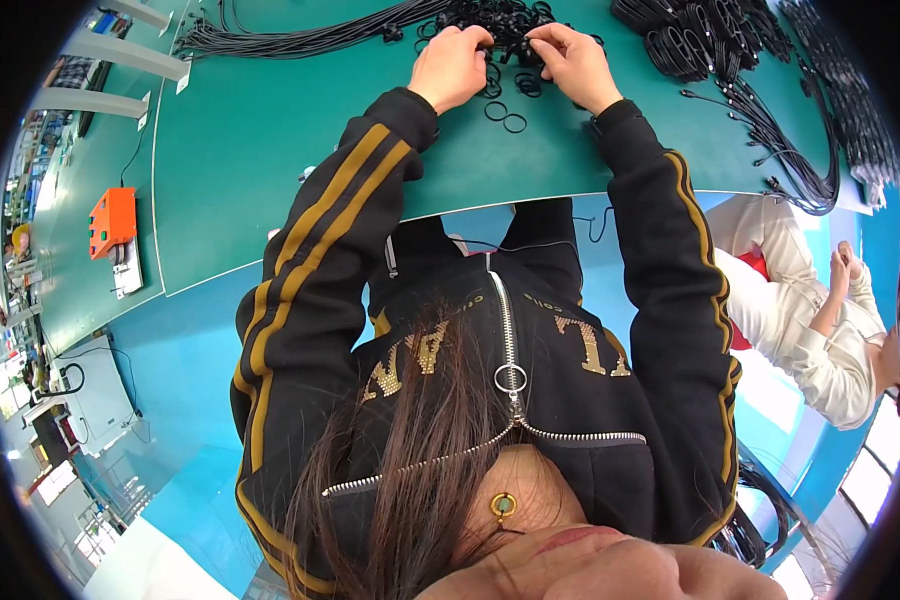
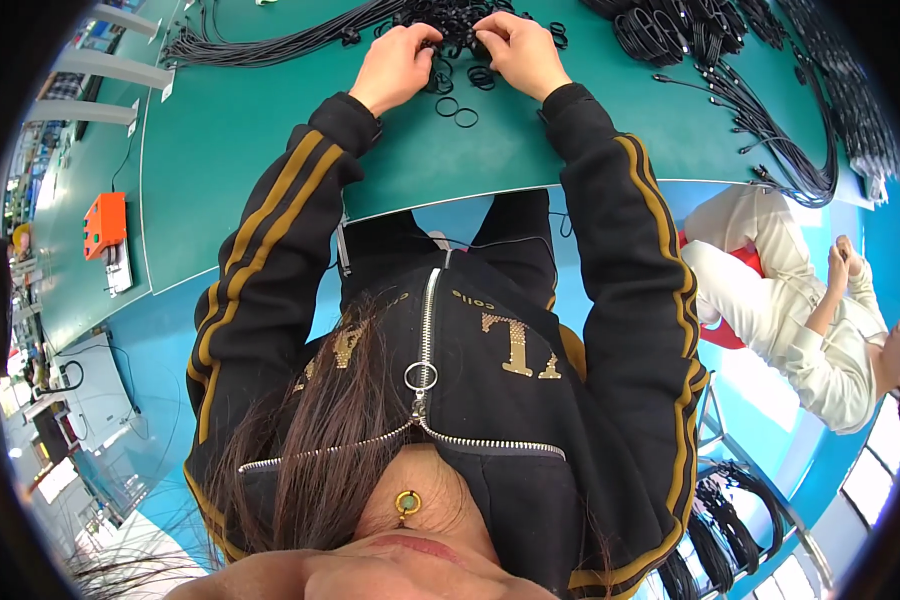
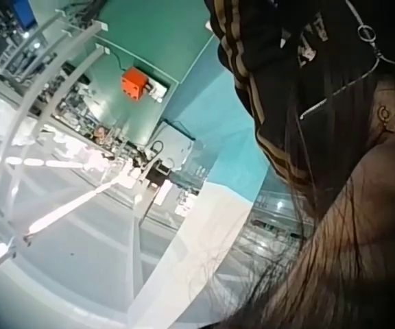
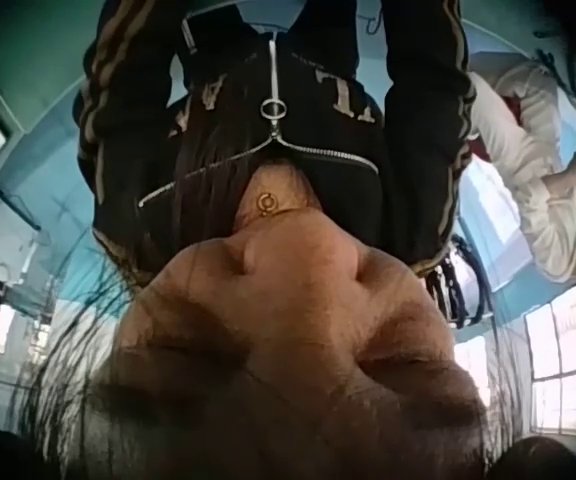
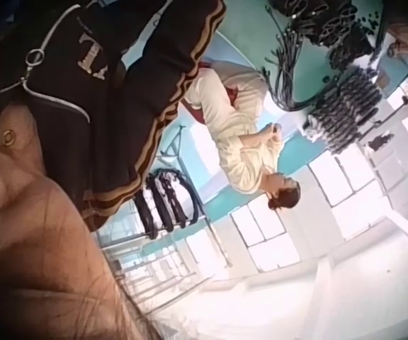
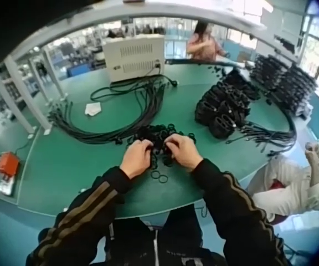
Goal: The person winds a cable into a coil, secures it with a rubber band, and places it on a pile. They then empty a bag of rubber bands onto the table and repeat the process of coiling and securing another cable.
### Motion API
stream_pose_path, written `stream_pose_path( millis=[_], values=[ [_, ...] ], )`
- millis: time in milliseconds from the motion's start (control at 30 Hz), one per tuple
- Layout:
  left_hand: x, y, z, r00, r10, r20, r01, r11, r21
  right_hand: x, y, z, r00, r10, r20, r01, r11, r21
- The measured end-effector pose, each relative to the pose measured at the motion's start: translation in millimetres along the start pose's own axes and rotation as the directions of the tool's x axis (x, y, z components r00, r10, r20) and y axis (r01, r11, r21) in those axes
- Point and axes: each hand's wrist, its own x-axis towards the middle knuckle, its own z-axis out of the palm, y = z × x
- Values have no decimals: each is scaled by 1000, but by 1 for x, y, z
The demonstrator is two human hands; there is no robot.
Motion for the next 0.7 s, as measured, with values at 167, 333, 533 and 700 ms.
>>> stream_pose_path(
  millis=[167,333,533,700],
  values=[
    [5,30,-11,996,-55,68,71,960,-270,-2,-3,2,991,68,114,-97,956,276],
    [6,13,-9,984,-137,117,166,943,-287,-1,2,2,994,91,58,-100,978,182],
    [-1,1,-6,981,-163,110,189,931,-311,-5,-5,9,993,-115,-25,115,993,18],
    [-4,7,-7,979,-152,133,188,928,-321,-5,-5,18,997,-48,67,47,999,18]
  ],
)
